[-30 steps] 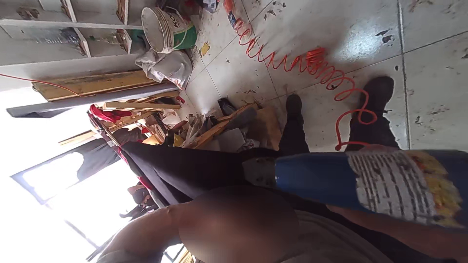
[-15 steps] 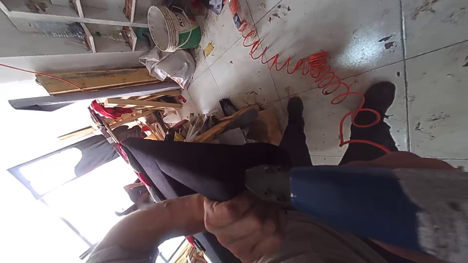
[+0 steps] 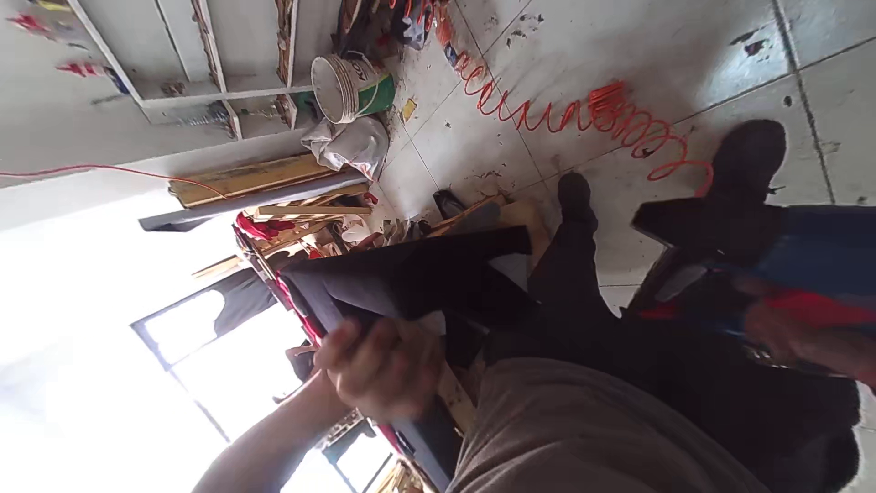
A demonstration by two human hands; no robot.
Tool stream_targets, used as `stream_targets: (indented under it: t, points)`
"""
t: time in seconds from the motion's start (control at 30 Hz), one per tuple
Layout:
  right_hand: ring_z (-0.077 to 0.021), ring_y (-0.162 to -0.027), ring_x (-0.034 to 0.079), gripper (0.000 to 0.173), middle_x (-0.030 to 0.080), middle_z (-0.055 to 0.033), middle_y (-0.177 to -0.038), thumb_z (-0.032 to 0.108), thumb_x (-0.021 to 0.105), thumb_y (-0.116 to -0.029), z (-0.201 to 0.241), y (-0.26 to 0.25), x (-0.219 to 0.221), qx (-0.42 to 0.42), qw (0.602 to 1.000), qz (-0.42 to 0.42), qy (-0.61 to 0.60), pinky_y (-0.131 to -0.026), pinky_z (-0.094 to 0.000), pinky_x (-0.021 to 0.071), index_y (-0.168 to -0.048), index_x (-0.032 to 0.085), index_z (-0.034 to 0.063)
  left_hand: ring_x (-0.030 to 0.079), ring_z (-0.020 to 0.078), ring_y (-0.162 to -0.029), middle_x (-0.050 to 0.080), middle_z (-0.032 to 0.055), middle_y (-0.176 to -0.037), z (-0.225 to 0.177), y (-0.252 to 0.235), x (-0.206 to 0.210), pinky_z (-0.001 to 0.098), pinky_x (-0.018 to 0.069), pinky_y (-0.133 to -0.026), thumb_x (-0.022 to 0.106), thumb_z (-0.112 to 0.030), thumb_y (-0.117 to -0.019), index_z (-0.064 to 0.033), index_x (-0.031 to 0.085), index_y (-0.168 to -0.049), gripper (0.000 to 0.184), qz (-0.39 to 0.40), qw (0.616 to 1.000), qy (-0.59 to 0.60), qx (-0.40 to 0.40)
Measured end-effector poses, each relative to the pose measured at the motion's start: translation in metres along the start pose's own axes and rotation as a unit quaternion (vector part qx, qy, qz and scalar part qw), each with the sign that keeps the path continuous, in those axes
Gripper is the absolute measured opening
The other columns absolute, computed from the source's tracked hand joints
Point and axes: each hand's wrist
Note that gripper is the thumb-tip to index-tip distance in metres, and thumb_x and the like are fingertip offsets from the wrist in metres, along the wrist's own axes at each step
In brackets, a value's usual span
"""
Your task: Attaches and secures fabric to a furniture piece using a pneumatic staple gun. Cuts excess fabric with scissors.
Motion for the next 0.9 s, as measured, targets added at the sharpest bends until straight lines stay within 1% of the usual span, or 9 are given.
stream_targets:
  t: [0.03, 0.1, 0.17, 0.23, 0.37, 0.43, 0.53, 0.73, 0.9]
  points:
    - [-0.0095, -0.098, 0.066, 0.025, 0.068, -0.004, -0.115, 0.021, 0.06, -0.0989, -0.004, 0.008, -0.004, -0.027, 0.999, -0.018, 0.017, -0.089, -0.027, 0.0559, -0.12, 0.064, 0.0076, 0.051, 0.0214, -0.125, 0.06, 0.0043, -0.119, 0.006, 0.003, 0.002, 0.0477, 0.0225, -0.121, 0.065, -0.03, -0.0972, -0.0178, 0.061, -0.118, 0.025, 0.07, 0.997, -0.035, -0.006]
    - [-0.0084, -0.092, 0.069, 0.027, 0.072, -0.0017, -0.107, 0.024, 0.067, -0.0968, -0.004, 0.017, -0.004, -0.061, 0.995, -0.062, 0.05, -0.084, -0.0277, 0.0597, -0.119, 0.069, 0.0094, 0.054, 0.0311, -0.133, 0.062, 0.0099, -0.138, 0.011, -0.015, 0.007, 0.0551, 0.0369, -0.111, 0.064, -0.031, -0.0973, -0.0182, 0.057, -0.119, 0.027, 0.17, 0.98, -0.101, -0.015]
    - [0.0024, -0.082, 0.065, 0.02, 0.07, 0.0125, -0.095, 0.032, 0.069, -0.095, 0.011, 0.018, 0.009, -0.047, 0.993, -0.089, 0.065, -0.076, -0.0191, 0.0564, -0.113, 0.07, 0.0222, 0.066, 0.0375, -0.11, 0.068, 0.0169, -0.126, 0.003, -0.045, 0.009, 0.0508, 0.0516, -0.083, 0.064, -0.03, -0.0975, -0.0143, 0.065, -0.108, 0.018, 0.263, 0.954, -0.146, -0.016]
    - [0.0006, -0.082, 0.067, 0.021, 0.07, 0.0115, -0.093, 0.037, 0.074, -0.0921, 0.007, 0.024, 0.016, -0.048, 0.99, -0.113, 0.07, -0.074, -0.021, 0.0574, -0.107, 0.07, 0.0228, 0.066, 0.0391, -0.089, 0.065, 0.0209, -0.114, -0.006, -0.079, 0.012, 0.0485, 0.0514, -0.063, 0.062, -0.026, -0.0987, -0.0088, 0.071, -0.103, 0.02, 0.368, 0.916, -0.157, -0.015]
    - [-0.0041, -0.08, 0.067, 0.042, 0.069, 0.0034, -0.088, 0.034, 0.08, -0.0727, 0.069, 0.016, 0.056, 0.107, 0.975, -0.143, 0.132, -0.077, -0.0268, 0.0588, -0.105, 0.067, 0.0101, 0.07, 0.0402, -0.084, 0.07, 0.02, -0.1, 0.013, -0.132, 0.016, 0.0539, 0.0556, -0.06, 0.061, -0.024, -0.0998, -0.002, 0.072, -0.091, 0.026, 0.544, 0.837, -0.054, 0.001]
    - [0.003, -0.083, 0.067, 0.036, 0.07, 0.0121, -0.087, 0.042, 0.08, -0.0772, 0.055, 0.012, 0.059, 0.061, 0.987, -0.112, 0.099, -0.074, -0.0206, 0.0596, -0.102, 0.07, 0.0179, 0.068, 0.0361, -0.069, 0.066, 0.0165, -0.077, 0.04, -0.143, 0.021, 0.0522, 0.0536, -0.056, 0.055, -0.027, -0.0999, -0.0028, 0.066, -0.078, 0.035, 0.54, 0.839, 0.023, 0.057]
    - [0.0114, -0.086, 0.066, 0.031, 0.07, 0.0203, -0.09, 0.051, 0.076, -0.0838, 0.016, 0.002, 0.079, -0.056, 0.993, -0.087, 0.049, -0.073, -0.013, 0.0581, -0.102, 0.07, 0.0268, 0.066, 0.0301, -0.063, 0.061, 0.0115, -0.067, 0.06, -0.149, 0.027, 0.0484, 0.052, -0.056, 0.049, -0.03, -0.1016, -0.0049, 0.066, -0.077, 0.039, 0.557, 0.821, 0.087, 0.095]
    - [0.0157, -0.081, 0.063, 0.022, 0.069, 0.0181, -0.085, 0.037, 0.075, -0.0817, 0.007, -0.036, 0.126, -0.103, 0.994, -0.039, 0.016, -0.07, -0.0068, 0.0542, -0.095, 0.069, 0.0205, 0.058, 0.0171, -0.058, 0.054, 0.0023, -0.059, 0.081, -0.15, 0.035, 0.0402, 0.0459, -0.056, 0.047, -0.036, -0.1015, -0.0101, 0.062, -0.068, 0.045, 0.567, 0.808, 0.153, 0.05]
    - [0.0143, -0.088, 0.064, 0.03, 0.07, 0.0165, -0.092, 0.039, 0.075, -0.0834, -0.004, -0.051, 0.139, -0.11, 0.993, -0.024, 0.027, -0.076, -0.0089, 0.0559, -0.105, 0.068, 0.0186, 0.05, 0.0039, -0.053, 0.05, -0.0073, -0.055, 0.093, -0.143, 0.039, 0.0292, 0.0401, -0.05, 0.051, -0.035, -0.1007, -0.0171, 0.058, -0.062, 0.043, 0.552, 0.808, 0.205, -0.019]
Point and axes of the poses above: each hand's wrist, its own y-axis away from the middle knuckle, its own x-axis out of the palm, z = x × y
